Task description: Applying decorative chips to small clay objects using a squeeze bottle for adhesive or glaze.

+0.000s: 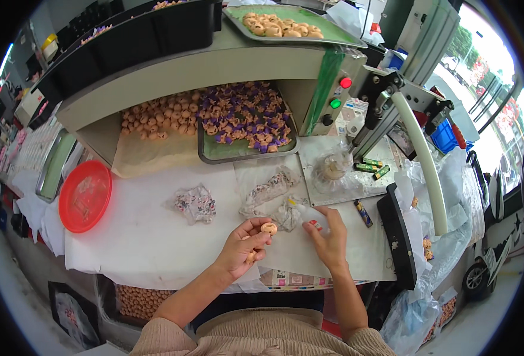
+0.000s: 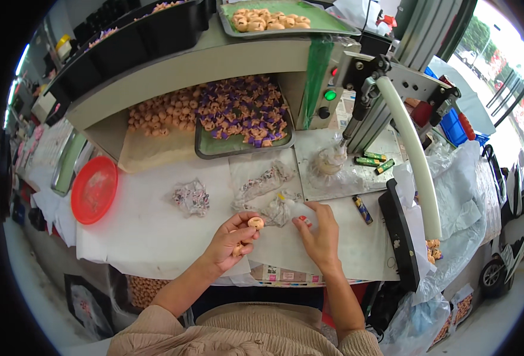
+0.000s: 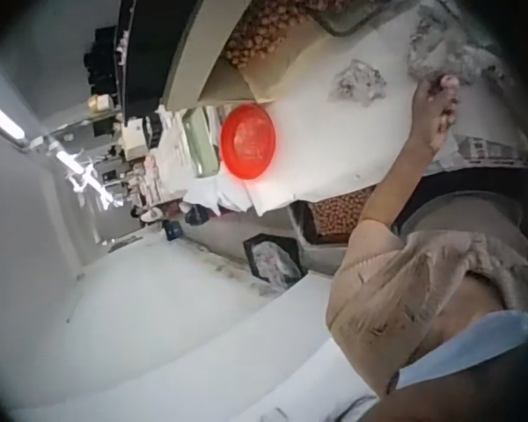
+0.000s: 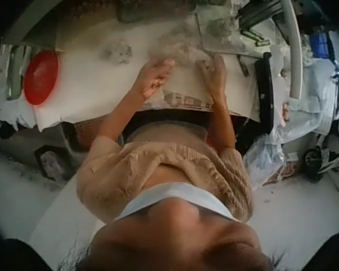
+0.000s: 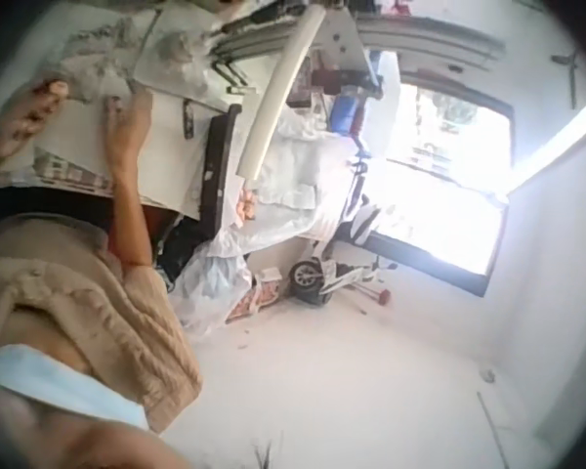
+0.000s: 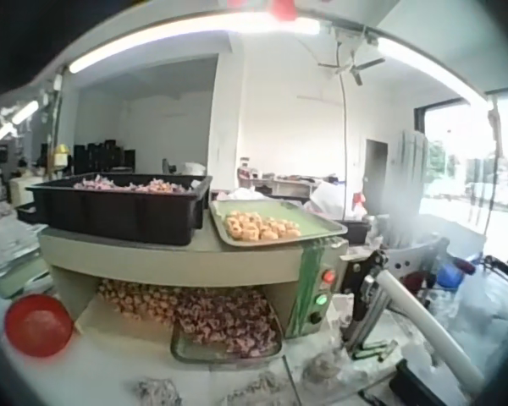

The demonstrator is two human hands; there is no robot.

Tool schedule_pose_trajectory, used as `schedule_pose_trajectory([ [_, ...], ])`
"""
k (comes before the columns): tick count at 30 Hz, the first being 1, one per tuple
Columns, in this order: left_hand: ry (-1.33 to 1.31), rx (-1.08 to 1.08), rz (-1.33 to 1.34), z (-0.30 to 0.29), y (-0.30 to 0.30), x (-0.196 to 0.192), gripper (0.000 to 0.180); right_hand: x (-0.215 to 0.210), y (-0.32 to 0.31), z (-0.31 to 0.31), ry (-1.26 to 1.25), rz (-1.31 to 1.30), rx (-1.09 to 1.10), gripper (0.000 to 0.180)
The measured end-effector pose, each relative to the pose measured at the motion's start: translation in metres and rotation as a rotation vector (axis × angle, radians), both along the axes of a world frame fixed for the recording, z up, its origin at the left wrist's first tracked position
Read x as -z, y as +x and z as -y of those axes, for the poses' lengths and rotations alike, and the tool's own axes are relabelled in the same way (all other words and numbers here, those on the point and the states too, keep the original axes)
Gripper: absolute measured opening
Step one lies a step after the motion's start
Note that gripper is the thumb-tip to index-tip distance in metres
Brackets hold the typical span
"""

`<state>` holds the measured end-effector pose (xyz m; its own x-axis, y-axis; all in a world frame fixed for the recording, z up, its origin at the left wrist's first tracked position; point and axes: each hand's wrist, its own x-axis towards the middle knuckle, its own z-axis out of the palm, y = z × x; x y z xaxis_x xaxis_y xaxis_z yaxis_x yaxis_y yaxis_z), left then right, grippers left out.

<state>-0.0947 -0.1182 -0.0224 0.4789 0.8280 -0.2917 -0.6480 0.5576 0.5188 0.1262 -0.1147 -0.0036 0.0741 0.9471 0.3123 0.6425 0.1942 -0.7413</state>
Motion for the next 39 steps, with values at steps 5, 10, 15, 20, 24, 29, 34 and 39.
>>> schedule_pose_trajectory([
  [5, 0.002, -0.008, -0.098, 0.003, -0.002, 0.007, 0.039, -0.034, -0.013, 0.03, -0.132, -0.475, 0.009, 0.036],
  [10, 0.03, 0.014, -0.116, 0.002, 0.003, 0.004, 0.041, -0.025, -0.01, 0.042, -0.018, -0.392, -0.05, 0.038],
  [15, 0.026, 0.02, -0.123, 0.002, 0.002, 0.006, 0.042, -0.024, -0.014, 0.042, 0.169, -0.181, -0.057, 0.035],
  [20, 0.018, 0.02, -0.12, 0.003, 0.002, 0.008, 0.042, -0.02, -0.016, 0.042, 0.104, -0.19, -0.038, 0.035],
  [24, 0.007, 0.021, -0.131, 0.002, 0.001, 0.006, 0.041, -0.019, -0.018, 0.041, 0.105, -0.188, -0.036, 0.036],
  [29, 0.001, 0.013, -0.128, 0.002, 0.001, 0.01, 0.041, -0.018, -0.015, 0.04, 0.136, -0.136, 0.004, 0.036],
  [34, -0.005, -0.005, -0.127, 0.001, 0.003, 0.01, 0.041, -0.024, -0.013, 0.044, 0.129, -0.099, 0.02, 0.036],
  [39, -0.003, -0.004, -0.132, 0.002, 0.005, 0.013, 0.041, -0.023, -0.012, 0.047, 0.129, -0.121, 0.026, 0.036],
])
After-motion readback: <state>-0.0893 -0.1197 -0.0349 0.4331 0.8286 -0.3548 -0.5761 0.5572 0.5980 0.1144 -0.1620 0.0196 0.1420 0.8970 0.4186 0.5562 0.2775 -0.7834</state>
